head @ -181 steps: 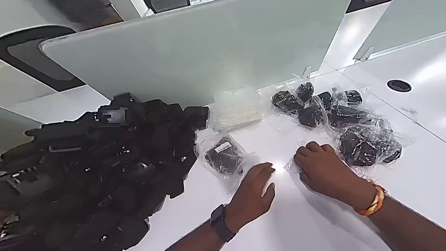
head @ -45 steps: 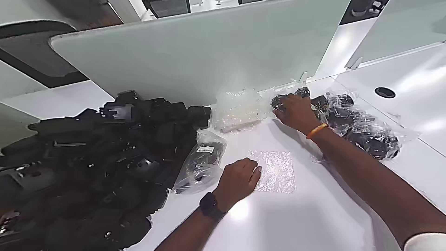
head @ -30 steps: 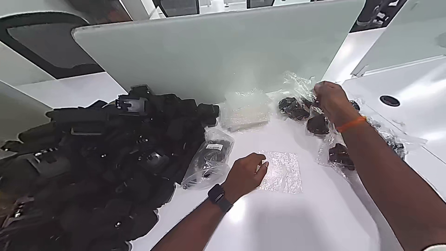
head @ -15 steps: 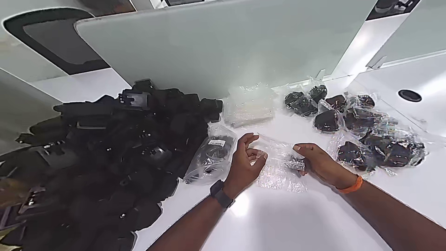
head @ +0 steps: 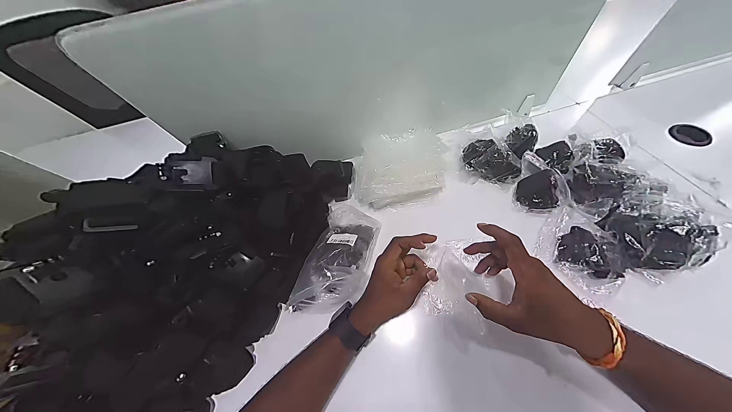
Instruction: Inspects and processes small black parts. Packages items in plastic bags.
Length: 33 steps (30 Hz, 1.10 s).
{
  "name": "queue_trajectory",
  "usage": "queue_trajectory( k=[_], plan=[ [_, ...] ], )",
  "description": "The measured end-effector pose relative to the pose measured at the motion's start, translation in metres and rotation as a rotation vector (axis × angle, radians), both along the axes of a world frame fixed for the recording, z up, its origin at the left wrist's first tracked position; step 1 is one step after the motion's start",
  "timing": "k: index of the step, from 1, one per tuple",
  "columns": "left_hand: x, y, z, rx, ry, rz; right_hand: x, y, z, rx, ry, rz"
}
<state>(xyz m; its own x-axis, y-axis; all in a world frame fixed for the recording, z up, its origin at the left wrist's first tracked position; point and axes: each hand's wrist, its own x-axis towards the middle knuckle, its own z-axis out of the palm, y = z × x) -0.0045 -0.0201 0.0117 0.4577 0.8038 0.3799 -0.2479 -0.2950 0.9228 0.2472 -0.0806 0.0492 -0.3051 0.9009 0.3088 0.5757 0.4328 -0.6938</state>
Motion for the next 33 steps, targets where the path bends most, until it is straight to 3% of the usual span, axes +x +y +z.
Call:
queue_trajectory(
  k=[6,13,19,25,33],
  plan=[
    [-0.001,-0.001,-0.005,0.128,0.117,0.004,-0.008,-0.017,0.012,-0.006,0.083,0.056],
    [0.0,-0.001,-0.001,0.122,0.096,0.04,-0.021,-0.029,0.012,-0.029,-0.142,-0.002],
    [-0.003,0.008,-0.001,0.047,-0.016,0.198,-0.005,-0.007,0.009,-0.195,0.166,0.043],
    [-0.005,0.012,-0.011,0.321,0.292,0.457,0.01,0.008,0.014,-0.39,0.223,0.003],
    [-0.003,0.005,-0.008,0.356,0.62,0.42,0.007,0.012,0.01,-0.491,0.289,-0.028]
  ],
)
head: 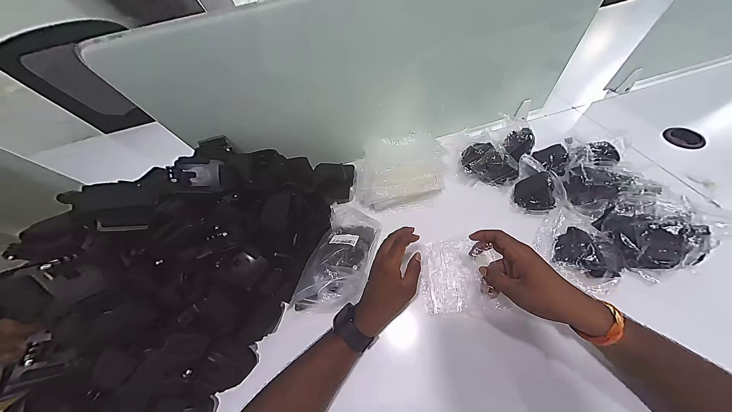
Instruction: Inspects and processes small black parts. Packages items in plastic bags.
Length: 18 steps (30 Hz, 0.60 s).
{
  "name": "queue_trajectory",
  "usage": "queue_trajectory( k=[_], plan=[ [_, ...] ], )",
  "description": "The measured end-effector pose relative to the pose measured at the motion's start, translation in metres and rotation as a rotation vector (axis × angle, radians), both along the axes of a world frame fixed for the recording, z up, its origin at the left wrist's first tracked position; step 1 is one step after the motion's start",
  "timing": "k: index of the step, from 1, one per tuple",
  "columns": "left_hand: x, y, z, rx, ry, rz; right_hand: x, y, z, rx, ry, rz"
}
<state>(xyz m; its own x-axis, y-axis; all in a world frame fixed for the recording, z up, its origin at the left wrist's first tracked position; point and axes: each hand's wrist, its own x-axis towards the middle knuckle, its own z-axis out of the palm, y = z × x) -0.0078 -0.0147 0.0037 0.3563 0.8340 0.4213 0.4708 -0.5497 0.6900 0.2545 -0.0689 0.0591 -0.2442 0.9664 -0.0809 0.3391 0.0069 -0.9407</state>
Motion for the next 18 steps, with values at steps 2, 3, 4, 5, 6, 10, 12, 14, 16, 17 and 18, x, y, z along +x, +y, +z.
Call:
queue_trajectory(
  k=[2,3,4,5,6,10,12,14,16,17,18],
  plan=[
    [0.0,-0.001,-0.001,0.043,0.05,-0.011,-0.001,-0.001,-0.001,-0.012,-0.032,-0.003],
    [0.0,-0.002,-0.001,0.081,0.082,-0.032,-0.002,-0.001,-0.001,-0.016,-0.046,-0.002],
    [0.0,-0.005,0.0,0.125,0.121,-0.06,-0.002,-0.001,-0.001,-0.02,-0.057,0.0],
    [0.001,-0.007,0.001,0.176,0.163,-0.086,-0.002,-0.001,-0.001,-0.023,-0.063,0.001],
    [0.002,-0.009,0.001,0.218,0.212,-0.105,-0.003,-0.001,-0.002,-0.026,-0.068,0.003],
    [0.007,-0.018,0.005,0.19,0.416,-0.123,-0.002,-0.001,-0.003,-0.021,-0.087,0.01],
    [0.007,-0.019,0.006,0.15,0.462,-0.105,-0.001,-0.001,-0.003,-0.017,-0.106,0.014],
    [0.006,-0.018,0.006,0.152,0.437,-0.072,0.0,0.0,-0.003,-0.017,-0.131,0.026],
    [0.004,-0.016,0.004,0.183,0.375,-0.034,0.002,0.0,-0.001,-0.021,-0.153,0.033],
    [0.004,-0.015,0.003,0.197,0.355,-0.021,0.003,0.0,0.0,-0.022,-0.163,0.034],
    [0.003,-0.014,0.002,0.202,0.347,-0.016,0.004,0.001,0.001,-0.022,-0.169,0.034]
  ],
)
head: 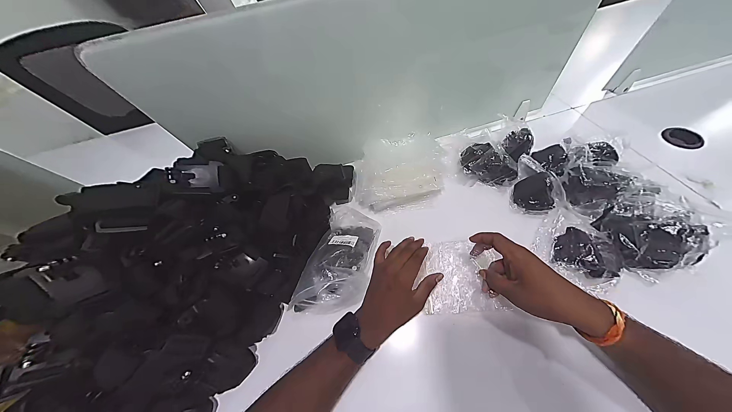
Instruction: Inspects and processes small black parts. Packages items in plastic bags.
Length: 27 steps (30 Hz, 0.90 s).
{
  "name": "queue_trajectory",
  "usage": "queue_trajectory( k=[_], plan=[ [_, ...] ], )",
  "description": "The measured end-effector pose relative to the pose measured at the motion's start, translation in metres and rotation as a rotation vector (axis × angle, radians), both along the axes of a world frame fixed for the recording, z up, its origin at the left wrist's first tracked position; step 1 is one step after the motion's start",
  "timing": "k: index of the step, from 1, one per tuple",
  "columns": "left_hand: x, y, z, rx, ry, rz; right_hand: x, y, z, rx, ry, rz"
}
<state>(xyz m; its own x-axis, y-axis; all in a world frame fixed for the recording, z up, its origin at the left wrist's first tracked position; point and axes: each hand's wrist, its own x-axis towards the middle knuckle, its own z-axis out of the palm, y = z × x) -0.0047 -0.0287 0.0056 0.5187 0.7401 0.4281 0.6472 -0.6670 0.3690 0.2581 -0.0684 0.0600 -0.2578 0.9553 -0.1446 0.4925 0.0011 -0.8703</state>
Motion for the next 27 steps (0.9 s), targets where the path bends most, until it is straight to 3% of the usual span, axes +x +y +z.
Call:
queue_trajectory(
  k=[9,17,27],
  plan=[
    [-0.003,0.002,-0.001,-0.126,0.223,0.001,0.002,0.001,0.0,-0.04,-0.063,0.003],
    [-0.002,0.001,0.006,-0.141,0.312,0.016,0.009,0.002,0.005,0.031,-0.484,0.046],
    [-0.005,0.005,0.001,-0.028,0.125,-0.014,0.006,-0.001,0.011,0.006,-0.515,0.042]
  ],
)
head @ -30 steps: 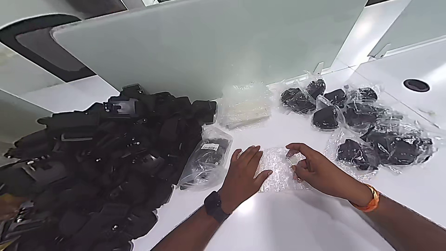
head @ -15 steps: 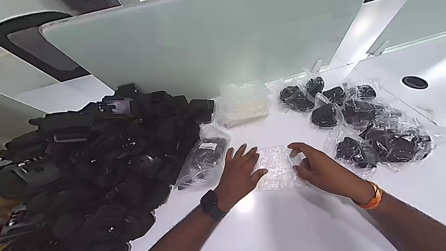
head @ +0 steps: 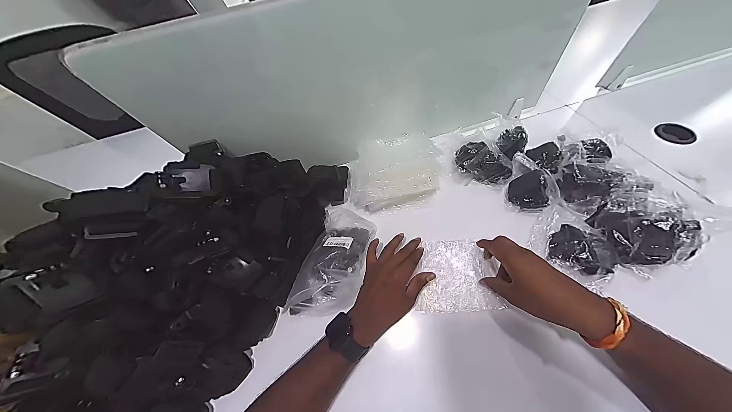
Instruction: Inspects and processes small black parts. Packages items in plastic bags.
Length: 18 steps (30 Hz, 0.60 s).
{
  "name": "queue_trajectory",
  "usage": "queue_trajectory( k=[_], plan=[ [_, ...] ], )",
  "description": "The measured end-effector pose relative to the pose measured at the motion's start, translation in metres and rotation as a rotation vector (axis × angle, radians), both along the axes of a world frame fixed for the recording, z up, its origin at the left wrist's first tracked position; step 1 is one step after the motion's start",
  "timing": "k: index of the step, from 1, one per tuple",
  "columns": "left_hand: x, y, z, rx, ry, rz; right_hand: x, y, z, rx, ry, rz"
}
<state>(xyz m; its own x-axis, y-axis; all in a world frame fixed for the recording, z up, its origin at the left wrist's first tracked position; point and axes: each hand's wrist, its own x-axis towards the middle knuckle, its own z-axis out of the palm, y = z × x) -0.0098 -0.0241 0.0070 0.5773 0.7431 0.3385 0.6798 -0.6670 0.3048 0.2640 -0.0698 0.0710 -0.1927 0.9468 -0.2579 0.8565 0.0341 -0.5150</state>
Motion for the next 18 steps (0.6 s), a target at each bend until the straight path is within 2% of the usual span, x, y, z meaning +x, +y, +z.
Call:
queue_trajectory(
  k=[18],
  plan=[
    [0.0026,-0.0024,-0.0004,-0.077,0.106,-0.044,0.0057,0.0037,0.003,-0.062,-0.041,0.028]
  ],
)
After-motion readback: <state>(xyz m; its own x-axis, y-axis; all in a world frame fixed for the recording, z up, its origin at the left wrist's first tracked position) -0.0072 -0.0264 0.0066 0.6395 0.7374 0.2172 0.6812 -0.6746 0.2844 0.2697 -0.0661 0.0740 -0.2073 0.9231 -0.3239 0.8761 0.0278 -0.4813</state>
